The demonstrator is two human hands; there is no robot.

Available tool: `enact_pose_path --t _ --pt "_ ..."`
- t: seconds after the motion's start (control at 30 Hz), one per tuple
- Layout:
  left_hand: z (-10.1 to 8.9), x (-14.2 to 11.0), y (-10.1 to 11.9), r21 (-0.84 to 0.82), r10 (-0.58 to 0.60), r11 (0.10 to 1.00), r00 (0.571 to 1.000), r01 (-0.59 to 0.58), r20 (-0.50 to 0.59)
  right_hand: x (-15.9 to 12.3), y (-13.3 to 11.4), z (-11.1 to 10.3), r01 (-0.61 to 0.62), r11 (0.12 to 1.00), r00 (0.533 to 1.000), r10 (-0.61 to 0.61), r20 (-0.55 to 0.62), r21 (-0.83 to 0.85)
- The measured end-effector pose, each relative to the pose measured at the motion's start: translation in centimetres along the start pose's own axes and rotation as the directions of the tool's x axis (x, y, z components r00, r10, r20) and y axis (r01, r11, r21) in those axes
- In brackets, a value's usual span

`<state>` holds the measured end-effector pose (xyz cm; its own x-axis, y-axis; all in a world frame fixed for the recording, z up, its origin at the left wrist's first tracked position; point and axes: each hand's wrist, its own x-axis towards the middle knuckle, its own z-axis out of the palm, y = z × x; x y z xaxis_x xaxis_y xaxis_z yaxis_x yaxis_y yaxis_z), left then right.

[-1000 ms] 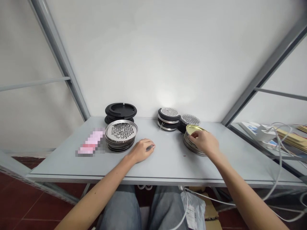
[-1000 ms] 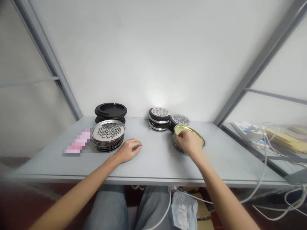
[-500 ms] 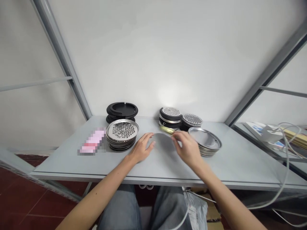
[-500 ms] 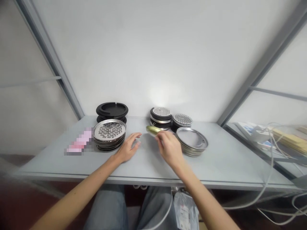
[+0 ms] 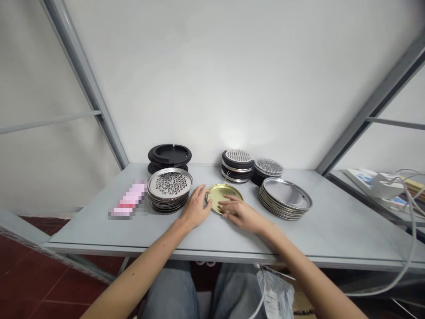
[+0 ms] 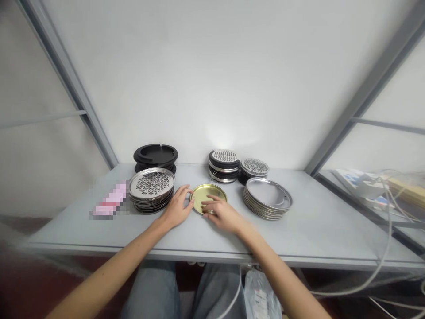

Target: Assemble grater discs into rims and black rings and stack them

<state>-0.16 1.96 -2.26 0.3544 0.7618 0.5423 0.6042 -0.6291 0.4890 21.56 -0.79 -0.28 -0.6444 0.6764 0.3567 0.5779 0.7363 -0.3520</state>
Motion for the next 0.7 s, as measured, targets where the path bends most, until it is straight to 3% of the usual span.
enact_pose_path --t 0.1,0.23,0.4,0.57,0.7 --pt "0.1 -0.1 -0.1 0.027 -0.014 1.0 0.996 0.012 0.09 0.0 2.2 -1.1 -0.153 0.988 0.983 0.149 -0.11 -0.03" --pt "0.2 -0.2 -0.2 -0.018 0.076 0.997 0.987 -0.074 0.14 -0.2 3.8 0.0 -0.322 0.944 0.922 0.294 -0.251 -0.076" --pt "0.4 -0.3 -0.4 0.055 0.047 0.997 0.98 -0.059 0.193 -0.5 3.5 2.0 -0.274 0.962 0.941 0.265 -0.209 -0.014" --pt "0.5 -0.7 -0.7 0.093 -0.022 0.996 0.962 -0.003 0.27 -0.8 3.6 2.0 -0.203 0.978 0.977 0.2 -0.071 -0.039" --pt "0.6 -0.7 -1.0 0.087 -0.03 0.996 0.96 0.006 0.28 -0.9 3.6 2.0 -0.191 0.979 0.981 0.188 -0.045 -0.077"
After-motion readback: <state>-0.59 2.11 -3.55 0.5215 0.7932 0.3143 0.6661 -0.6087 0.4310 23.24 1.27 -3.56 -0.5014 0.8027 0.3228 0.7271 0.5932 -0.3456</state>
